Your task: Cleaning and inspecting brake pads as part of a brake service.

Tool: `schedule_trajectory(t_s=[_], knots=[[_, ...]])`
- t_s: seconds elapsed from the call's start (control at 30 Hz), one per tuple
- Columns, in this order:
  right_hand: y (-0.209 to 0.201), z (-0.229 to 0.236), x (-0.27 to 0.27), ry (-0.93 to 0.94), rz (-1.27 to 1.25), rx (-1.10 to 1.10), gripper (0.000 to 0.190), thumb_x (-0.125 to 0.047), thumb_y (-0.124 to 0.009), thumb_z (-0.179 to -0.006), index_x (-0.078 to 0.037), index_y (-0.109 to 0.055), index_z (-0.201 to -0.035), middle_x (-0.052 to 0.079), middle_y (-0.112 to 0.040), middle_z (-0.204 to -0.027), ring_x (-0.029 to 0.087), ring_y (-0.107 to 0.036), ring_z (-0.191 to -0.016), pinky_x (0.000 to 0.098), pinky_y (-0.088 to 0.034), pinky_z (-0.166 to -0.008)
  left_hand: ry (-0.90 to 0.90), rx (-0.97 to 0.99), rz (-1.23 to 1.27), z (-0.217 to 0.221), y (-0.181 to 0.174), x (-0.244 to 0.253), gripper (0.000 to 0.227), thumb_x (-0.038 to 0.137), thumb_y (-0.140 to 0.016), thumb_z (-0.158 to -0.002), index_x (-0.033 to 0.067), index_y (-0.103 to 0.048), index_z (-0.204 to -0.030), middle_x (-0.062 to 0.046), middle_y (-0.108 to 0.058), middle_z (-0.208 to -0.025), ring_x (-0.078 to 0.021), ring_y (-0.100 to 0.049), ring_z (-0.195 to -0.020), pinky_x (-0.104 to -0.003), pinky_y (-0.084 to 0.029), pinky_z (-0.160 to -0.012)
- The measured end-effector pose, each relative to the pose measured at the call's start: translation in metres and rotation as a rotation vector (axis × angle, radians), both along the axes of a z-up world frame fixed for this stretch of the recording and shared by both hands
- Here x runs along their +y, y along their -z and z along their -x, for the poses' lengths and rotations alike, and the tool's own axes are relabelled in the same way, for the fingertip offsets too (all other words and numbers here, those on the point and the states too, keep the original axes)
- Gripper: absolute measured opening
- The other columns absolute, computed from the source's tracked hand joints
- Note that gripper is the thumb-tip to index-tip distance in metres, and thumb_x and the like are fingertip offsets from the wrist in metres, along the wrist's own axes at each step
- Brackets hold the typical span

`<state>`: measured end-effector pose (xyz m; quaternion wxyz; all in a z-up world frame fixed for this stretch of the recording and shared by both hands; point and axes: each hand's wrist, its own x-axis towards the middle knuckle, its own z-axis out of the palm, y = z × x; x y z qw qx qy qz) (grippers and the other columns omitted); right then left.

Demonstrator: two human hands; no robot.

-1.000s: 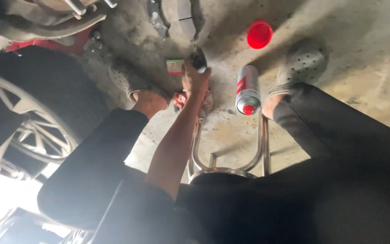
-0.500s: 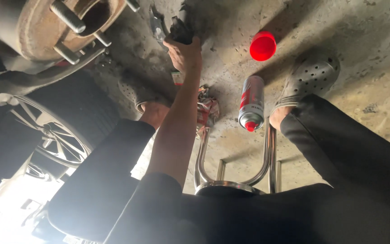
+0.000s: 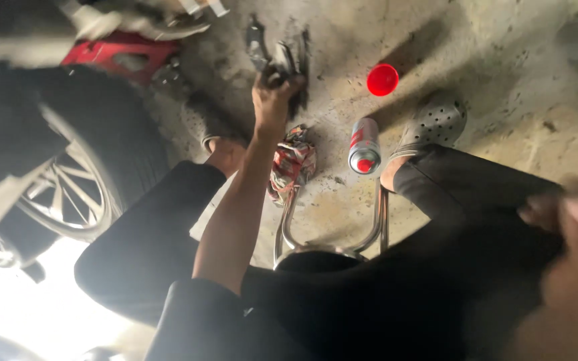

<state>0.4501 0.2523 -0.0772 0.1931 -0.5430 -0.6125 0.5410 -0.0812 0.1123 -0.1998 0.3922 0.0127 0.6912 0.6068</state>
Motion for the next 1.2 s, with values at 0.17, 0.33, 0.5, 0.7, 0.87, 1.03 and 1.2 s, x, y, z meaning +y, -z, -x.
schedule_trajectory(t_s=[0.17,0.33,0.5,0.7,0.87,1.03,1.2], knots=[[-0.163,0.218,-0.022,-0.026,-0.092,0.244,0.021,-0.009,-0.067,-0.115,0.010,-0.059,-0.120,0.017,-0.068,-0.107,0.019,-0.071,-0.092,0.0301,-0.061,-0.081,0.151,-0.013,-0.085,-0.042,-0.117,-0.040,0.058,0.019,-0.086,-0.071,0.0023,-0.059,-0.119,-0.008,-0.072,-0.106,-0.0173,-0.070,-0.092,-0.034,-0.060,-0.080],[-0.166,0.263,-0.043,-0.524,-0.227,-0.056,0.047,-0.030,-0.071,-0.102,0.002,-0.064,-0.137,0.015,-0.075,-0.116,0.021,-0.075,-0.098,0.0356,-0.058,-0.080,0.218,-0.149,-0.374,-0.076,-0.177,-0.082,0.060,0.017,-0.090,-0.078,-0.0039,-0.058,-0.124,-0.010,-0.068,-0.108,-0.0189,-0.065,-0.101,-0.032,-0.054,-0.094],[-0.158,0.306,-0.079,-0.640,-0.116,-0.069,0.057,-0.041,-0.074,-0.093,0.000,-0.061,-0.129,0.013,-0.073,-0.111,0.021,-0.074,-0.093,0.0369,-0.059,-0.076,0.217,-0.227,-0.444,-0.092,-0.205,-0.101,0.062,0.014,-0.089,-0.077,-0.0026,-0.056,-0.127,-0.010,-0.069,-0.108,-0.0188,-0.065,-0.099,-0.033,-0.053,-0.093],[-0.128,0.307,-0.081,-0.612,0.072,0.075,0.041,-0.031,-0.078,-0.090,0.001,-0.071,-0.115,0.013,-0.076,-0.103,0.026,-0.073,-0.092,0.0370,-0.060,-0.085,0.346,-0.211,-0.382,-0.069,-0.178,-0.119,0.054,0.021,-0.080,-0.084,-0.0044,-0.064,-0.129,-0.010,-0.072,-0.115,-0.0186,-0.065,-0.105,-0.035,-0.053,-0.094],[-0.142,0.303,-0.076,-0.458,0.294,0.312,0.046,-0.023,-0.076,-0.089,0.001,-0.067,-0.127,0.013,-0.075,-0.116,0.023,-0.074,-0.113,0.0363,-0.057,-0.102,0.416,-0.087,-0.012,-0.036,-0.066,-0.099,0.053,0.028,-0.086,-0.073,-0.0012,-0.072,-0.115,-0.013,-0.078,-0.107,-0.0271,-0.070,-0.102,-0.036,-0.055,-0.090],[-0.148,0.298,-0.072,-0.433,0.289,0.307,0.046,-0.015,-0.071,-0.091,0.001,-0.063,-0.134,0.014,-0.074,-0.123,0.023,-0.071,-0.118,0.0360,-0.055,-0.107,0.606,0.596,0.570,-0.033,0.047,-0.077,0.065,0.035,-0.093,-0.059,0.0091,-0.070,-0.115,-0.018,-0.071,-0.112,-0.0370,-0.063,-0.114,-0.044,-0.051,-0.097],[-0.142,0.297,-0.060,-0.264,0.379,0.200,0.039,-0.010,-0.072,-0.092,0.003,-0.063,-0.127,0.012,-0.073,-0.120,0.018,-0.070,-0.112,0.0326,-0.056,-0.100,0.516,0.653,0.762,-0.065,0.107,-0.071,0.059,0.022,-0.084,-0.068,0.0091,-0.062,-0.121,-0.019,-0.059,-0.125,-0.0390,-0.057,-0.119,-0.047,-0.050,-0.098]])
